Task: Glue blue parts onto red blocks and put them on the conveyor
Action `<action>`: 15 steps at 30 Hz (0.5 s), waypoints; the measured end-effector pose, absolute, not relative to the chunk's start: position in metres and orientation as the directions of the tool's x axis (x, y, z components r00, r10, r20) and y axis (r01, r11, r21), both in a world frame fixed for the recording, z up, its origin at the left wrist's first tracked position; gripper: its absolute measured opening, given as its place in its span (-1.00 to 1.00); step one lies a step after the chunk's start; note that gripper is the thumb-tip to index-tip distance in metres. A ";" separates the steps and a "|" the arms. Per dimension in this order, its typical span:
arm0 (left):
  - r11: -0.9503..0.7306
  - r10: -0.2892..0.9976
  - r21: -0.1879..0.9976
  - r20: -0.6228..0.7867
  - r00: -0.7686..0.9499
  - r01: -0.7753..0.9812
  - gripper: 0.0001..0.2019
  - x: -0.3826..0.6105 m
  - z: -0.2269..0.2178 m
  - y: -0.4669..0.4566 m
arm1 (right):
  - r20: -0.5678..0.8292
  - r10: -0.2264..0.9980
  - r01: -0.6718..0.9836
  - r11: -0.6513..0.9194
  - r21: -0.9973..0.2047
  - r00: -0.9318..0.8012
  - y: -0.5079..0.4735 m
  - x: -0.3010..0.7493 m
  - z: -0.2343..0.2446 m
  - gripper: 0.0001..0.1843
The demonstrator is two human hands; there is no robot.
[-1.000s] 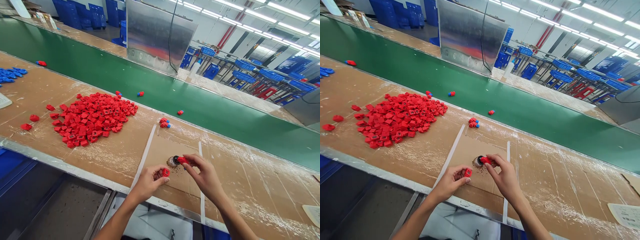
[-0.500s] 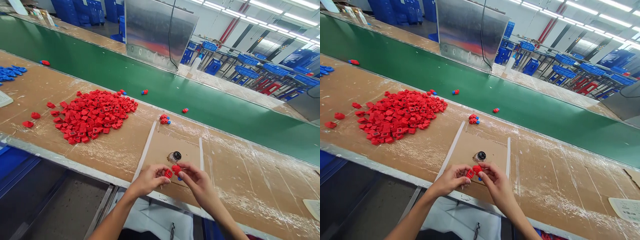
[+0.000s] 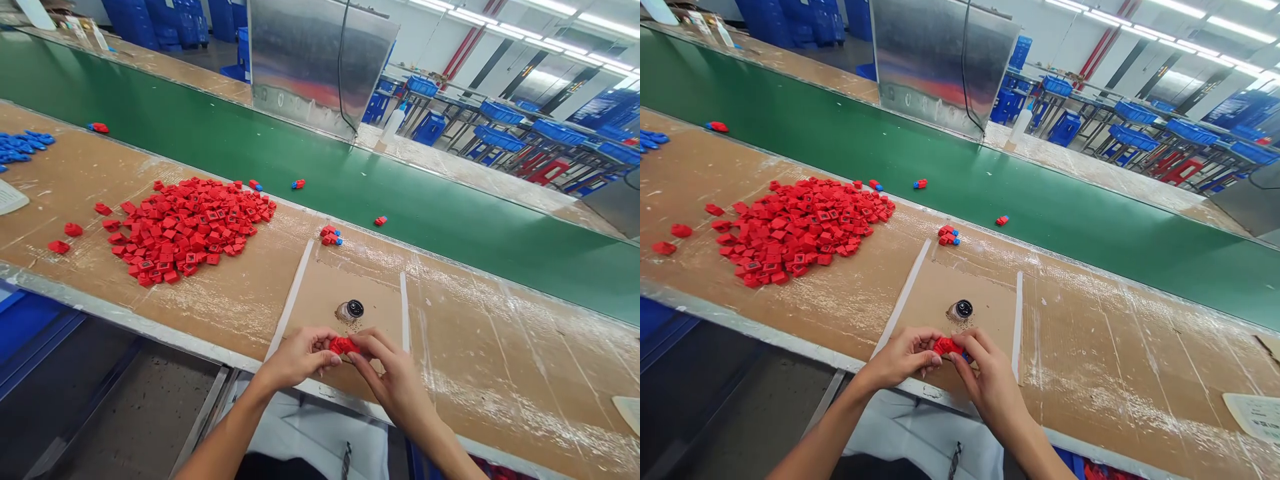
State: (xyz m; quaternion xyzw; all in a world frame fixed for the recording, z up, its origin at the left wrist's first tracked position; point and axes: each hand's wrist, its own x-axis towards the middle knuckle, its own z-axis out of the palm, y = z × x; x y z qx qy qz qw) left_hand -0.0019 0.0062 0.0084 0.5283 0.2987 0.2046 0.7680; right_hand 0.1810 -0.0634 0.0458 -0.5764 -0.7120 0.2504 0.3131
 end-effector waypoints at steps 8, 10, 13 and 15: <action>0.223 0.588 0.968 -0.225 0.777 0.112 -0.84 -0.006 0.010 0.009 | 0.165 0.975 0.699 0.220 -0.680 -0.147 -0.068 0.168 0.034 -0.76; 0.192 0.585 0.972 -0.226 0.779 0.138 -0.84 -0.007 0.011 0.010 | 0.157 0.976 0.708 0.218 -0.671 -0.152 -0.069 0.168 0.032 -0.75; 0.166 0.588 0.973 -0.227 0.776 0.159 -0.86 -0.007 0.011 0.011 | 0.156 0.975 0.721 0.224 -0.656 -0.160 -0.070 0.167 0.032 -0.74; 0.178 0.587 0.971 -0.237 0.774 0.162 -0.86 -0.007 0.011 0.012 | 0.168 0.974 0.725 0.224 -0.651 -0.150 -0.069 0.165 0.032 -0.74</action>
